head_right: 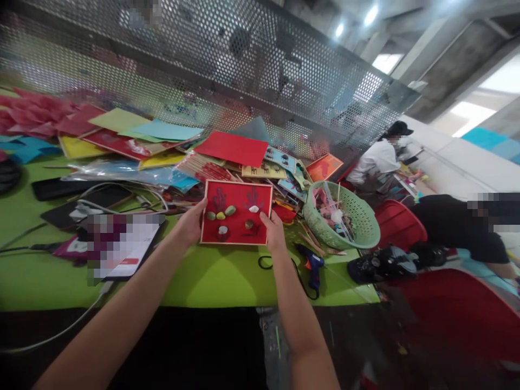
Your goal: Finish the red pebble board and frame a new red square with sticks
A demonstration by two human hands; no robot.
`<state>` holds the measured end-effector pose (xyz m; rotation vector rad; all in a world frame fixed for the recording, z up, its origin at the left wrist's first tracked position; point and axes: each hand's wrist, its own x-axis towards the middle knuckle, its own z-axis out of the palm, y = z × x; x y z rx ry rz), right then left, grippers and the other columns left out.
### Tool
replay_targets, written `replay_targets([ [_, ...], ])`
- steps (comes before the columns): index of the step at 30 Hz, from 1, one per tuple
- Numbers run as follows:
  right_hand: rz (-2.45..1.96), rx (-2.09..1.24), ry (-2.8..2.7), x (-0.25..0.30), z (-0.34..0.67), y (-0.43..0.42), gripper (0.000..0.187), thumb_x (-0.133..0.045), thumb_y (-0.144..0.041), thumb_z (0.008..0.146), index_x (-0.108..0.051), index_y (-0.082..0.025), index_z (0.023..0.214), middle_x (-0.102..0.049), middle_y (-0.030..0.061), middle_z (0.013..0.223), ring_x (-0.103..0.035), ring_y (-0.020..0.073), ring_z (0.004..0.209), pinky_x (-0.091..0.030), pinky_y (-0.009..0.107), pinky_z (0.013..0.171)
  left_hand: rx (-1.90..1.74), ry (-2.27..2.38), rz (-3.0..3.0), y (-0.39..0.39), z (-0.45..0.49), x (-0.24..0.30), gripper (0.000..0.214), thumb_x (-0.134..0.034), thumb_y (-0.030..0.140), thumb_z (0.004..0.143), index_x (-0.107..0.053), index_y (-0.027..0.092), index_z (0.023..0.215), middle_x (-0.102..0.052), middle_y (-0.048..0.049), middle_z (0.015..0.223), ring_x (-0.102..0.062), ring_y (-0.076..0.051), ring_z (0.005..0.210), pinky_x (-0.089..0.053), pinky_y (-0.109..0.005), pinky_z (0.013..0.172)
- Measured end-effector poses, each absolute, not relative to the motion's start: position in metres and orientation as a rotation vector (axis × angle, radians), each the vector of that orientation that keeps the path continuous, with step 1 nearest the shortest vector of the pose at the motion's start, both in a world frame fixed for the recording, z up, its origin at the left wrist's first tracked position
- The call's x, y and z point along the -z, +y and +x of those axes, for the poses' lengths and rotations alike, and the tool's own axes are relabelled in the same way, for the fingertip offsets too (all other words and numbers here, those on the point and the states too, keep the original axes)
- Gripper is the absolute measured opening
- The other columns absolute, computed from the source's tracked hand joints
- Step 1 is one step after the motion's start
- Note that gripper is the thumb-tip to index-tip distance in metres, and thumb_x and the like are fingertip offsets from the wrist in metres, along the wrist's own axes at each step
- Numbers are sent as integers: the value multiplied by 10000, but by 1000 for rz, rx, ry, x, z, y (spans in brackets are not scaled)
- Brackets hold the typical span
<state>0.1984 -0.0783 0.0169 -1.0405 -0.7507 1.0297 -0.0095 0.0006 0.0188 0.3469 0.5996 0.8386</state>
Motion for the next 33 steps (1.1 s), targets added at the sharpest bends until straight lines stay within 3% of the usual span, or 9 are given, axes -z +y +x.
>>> replay_targets([
  [13,-1087,-1023,-618,-21,201,-80,371,-828,-381,687,-745,-216,1009,-804,23,985,-754,261,956,-591,455,947,-813,558,329,-3,-10,-16,462,-592,394,955,-629,154,1349,-794,-137,1032,-778,-288,875,-616,-503,910],
  [19,-1114,-1009,-578,-15,204,-78,372,-821,-397,698,-745,-211,1012,-804,27,949,-757,258,943,-585,464,963,-816,557,355,-4,-9,-19,470,-568,420,962,-638,135,1330,-795,-141,1026,-776,-301,893,-616,-509,909],
  [27,-1148,-937,-543,-3,211,-76,360,-790,-444,726,-736,-208,992,-795,29,996,-739,241,984,-566,458,995,-813,534,320,-3,-7,-15,482,-580,430,956,-631,137,1335,-786,-159,1065,-773,-304,941,-614,-497,913],
  [33,-1190,-786,-793,-14,207,-75,386,-669,-524,841,-708,-226,1083,-759,48,1126,-692,238,1075,-531,457,1028,-918,571,336,-4,-5,-15,426,-622,333,950,-594,219,1359,-801,-85,1038,-780,-251,903,-599,-498,944],
])
